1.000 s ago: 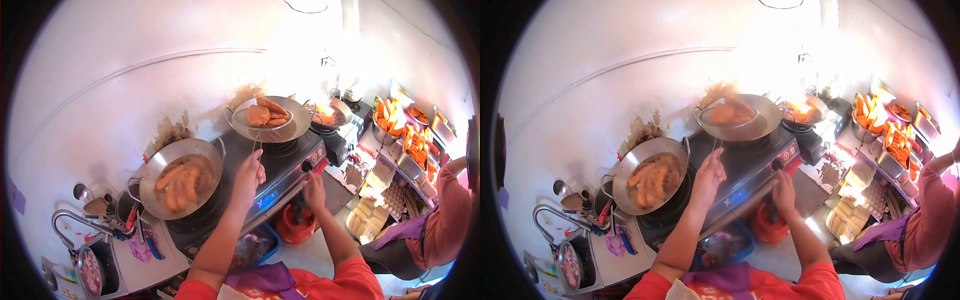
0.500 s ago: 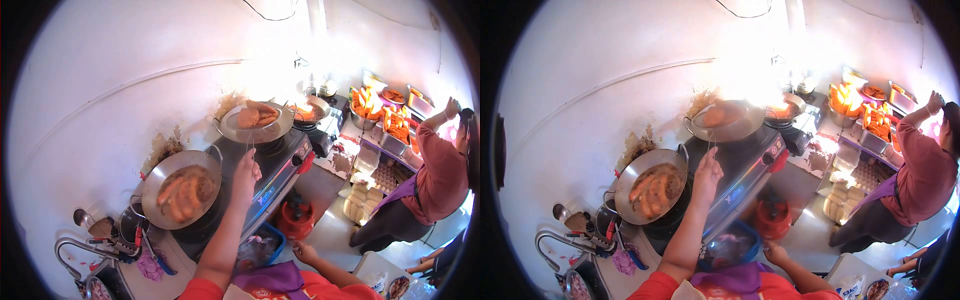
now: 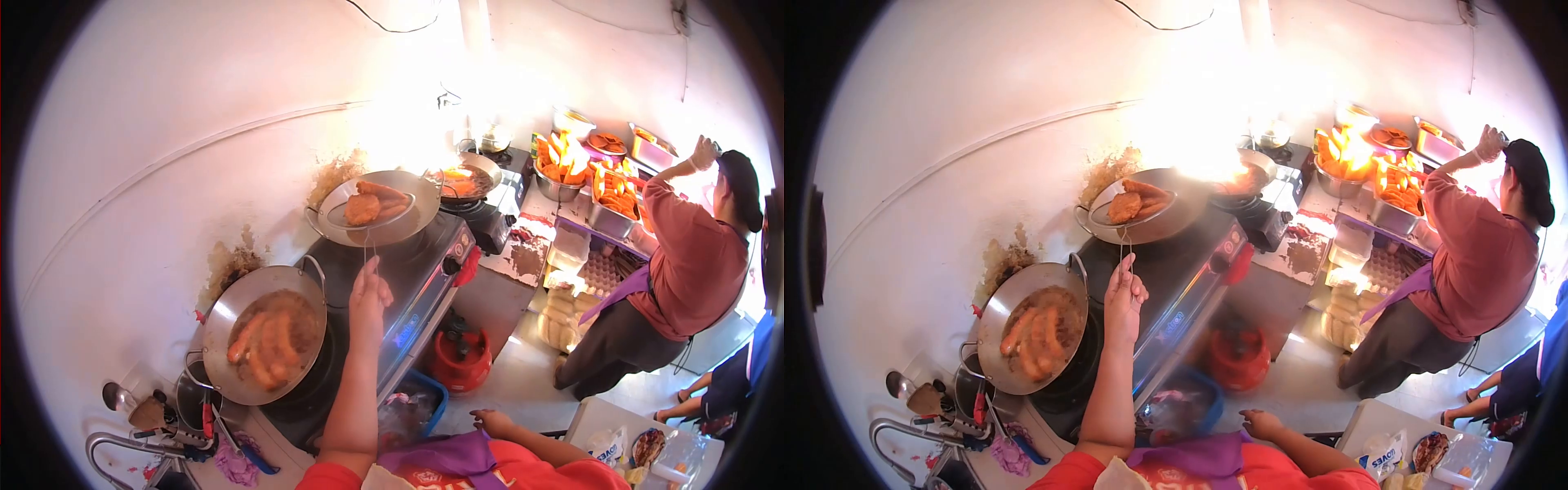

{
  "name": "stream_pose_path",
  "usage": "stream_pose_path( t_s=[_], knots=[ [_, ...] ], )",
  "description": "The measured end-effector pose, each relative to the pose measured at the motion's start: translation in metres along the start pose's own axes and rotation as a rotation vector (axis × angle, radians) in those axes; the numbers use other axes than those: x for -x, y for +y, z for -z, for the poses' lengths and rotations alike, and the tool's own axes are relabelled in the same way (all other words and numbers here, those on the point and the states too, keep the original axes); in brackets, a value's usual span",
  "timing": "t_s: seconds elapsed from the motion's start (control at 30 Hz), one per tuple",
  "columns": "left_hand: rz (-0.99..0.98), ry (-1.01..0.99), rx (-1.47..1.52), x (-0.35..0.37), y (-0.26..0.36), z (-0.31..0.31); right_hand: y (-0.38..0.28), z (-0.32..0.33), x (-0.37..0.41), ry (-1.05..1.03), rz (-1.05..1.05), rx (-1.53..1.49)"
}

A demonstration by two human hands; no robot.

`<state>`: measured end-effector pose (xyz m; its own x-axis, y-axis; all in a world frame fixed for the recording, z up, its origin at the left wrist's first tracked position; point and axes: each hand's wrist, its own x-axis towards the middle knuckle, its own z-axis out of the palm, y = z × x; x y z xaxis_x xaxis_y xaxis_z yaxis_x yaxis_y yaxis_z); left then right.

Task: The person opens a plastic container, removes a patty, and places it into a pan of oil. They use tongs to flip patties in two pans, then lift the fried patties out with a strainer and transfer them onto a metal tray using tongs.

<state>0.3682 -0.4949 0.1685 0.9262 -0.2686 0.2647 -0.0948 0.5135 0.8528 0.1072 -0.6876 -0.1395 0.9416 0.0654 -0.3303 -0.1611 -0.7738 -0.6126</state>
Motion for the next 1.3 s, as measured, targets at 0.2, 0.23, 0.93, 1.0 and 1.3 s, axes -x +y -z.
stream_pose_path(
  t_s=[0.2, 0.23, 0.93, 1.0, 1.3],
  knots=[
    [-0.014, 0.005, 0.012, -0.002, -0.009, 0.0, 0.007, 0.006, 0.01, -0.001, -0.023, 0.043],
    [-0.018, -0.001, 0.022, -0.002, -0.009, -0.001, 0.007, 0.006, 0.011, 0.006, -0.021, 0.06],
    [-0.075, -0.074, 0.147, 0.042, 0.072, -0.003, -0.036, -0.051, 0.057, 0.108, -0.036, 0.003],
    [-0.037, -0.05, 0.151, 0.066, 0.103, 0.001, -0.054, -0.066, 0.068, 0.136, -0.041, 0.003],
    [-0.026, -0.061, 0.127, 0.203, 0.177, 0.094, -0.14, -0.147, 0.112, 0.211, -0.08, 0.025]
  ],
)
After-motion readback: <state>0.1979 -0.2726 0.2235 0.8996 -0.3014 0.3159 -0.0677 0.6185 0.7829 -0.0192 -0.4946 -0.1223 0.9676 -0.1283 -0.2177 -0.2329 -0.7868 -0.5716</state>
